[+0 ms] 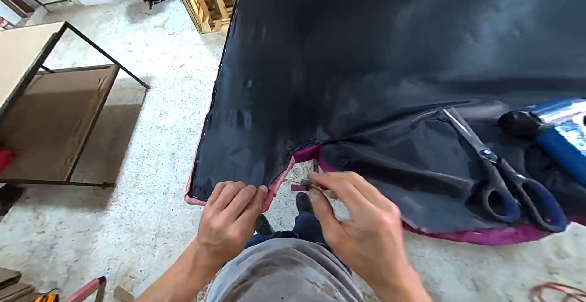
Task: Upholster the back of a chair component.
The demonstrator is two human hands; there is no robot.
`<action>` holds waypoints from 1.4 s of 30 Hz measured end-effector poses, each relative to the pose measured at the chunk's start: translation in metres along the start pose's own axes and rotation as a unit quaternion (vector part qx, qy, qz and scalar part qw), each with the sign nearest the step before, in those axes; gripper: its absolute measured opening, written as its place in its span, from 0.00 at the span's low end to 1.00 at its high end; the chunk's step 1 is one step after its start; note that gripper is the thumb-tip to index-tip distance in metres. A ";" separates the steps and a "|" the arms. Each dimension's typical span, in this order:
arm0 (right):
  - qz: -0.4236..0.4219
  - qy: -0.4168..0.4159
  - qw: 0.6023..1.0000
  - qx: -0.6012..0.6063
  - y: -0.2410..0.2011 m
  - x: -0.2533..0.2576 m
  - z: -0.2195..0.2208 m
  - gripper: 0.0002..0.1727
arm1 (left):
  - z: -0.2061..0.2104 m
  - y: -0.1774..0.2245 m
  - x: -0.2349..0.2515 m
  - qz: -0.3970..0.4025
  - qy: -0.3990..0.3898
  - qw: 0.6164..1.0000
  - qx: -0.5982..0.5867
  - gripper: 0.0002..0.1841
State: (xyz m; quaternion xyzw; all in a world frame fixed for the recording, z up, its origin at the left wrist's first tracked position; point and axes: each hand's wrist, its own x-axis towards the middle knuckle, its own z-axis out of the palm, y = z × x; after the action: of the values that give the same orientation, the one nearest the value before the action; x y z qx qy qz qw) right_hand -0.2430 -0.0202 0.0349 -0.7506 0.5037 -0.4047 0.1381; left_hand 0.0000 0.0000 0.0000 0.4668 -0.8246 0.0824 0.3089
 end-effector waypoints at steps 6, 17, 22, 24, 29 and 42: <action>-0.098 -0.044 0.993 -0.050 0.024 0.017 0.032 0.12 | 0.002 0.031 -0.039 0.057 -0.040 0.995 -0.070 0.07; -0.098 -0.047 0.993 -0.047 0.032 0.032 0.043 0.13 | 0.019 0.009 0.037 -0.058 -0.027 0.990 0.129 0.09; -0.102 -0.037 0.994 -0.025 0.041 0.027 0.049 0.11 | 0.011 -0.009 0.025 0.059 -0.025 0.994 0.083 0.11; -0.116 -0.045 0.992 -0.013 0.042 0.027 0.053 0.10 | 0.009 -0.014 0.024 0.072 -0.015 0.994 0.083 0.10; -0.157 -0.032 0.987 -0.002 0.043 0.022 0.065 0.10 | 0.010 -0.019 0.025 0.107 0.010 0.993 0.052 0.09; -0.170 -0.010 0.985 0.036 0.042 0.021 0.075 0.08 | 0.014 -0.021 0.024 0.047 -0.025 0.998 -0.013 0.09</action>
State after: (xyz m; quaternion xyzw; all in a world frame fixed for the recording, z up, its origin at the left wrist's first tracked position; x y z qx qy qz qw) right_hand -0.2106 -0.0720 -0.0285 -0.8236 0.3527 -0.4328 0.0997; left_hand 0.0021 -0.0351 0.0000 0.4250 -0.8543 0.0743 0.2898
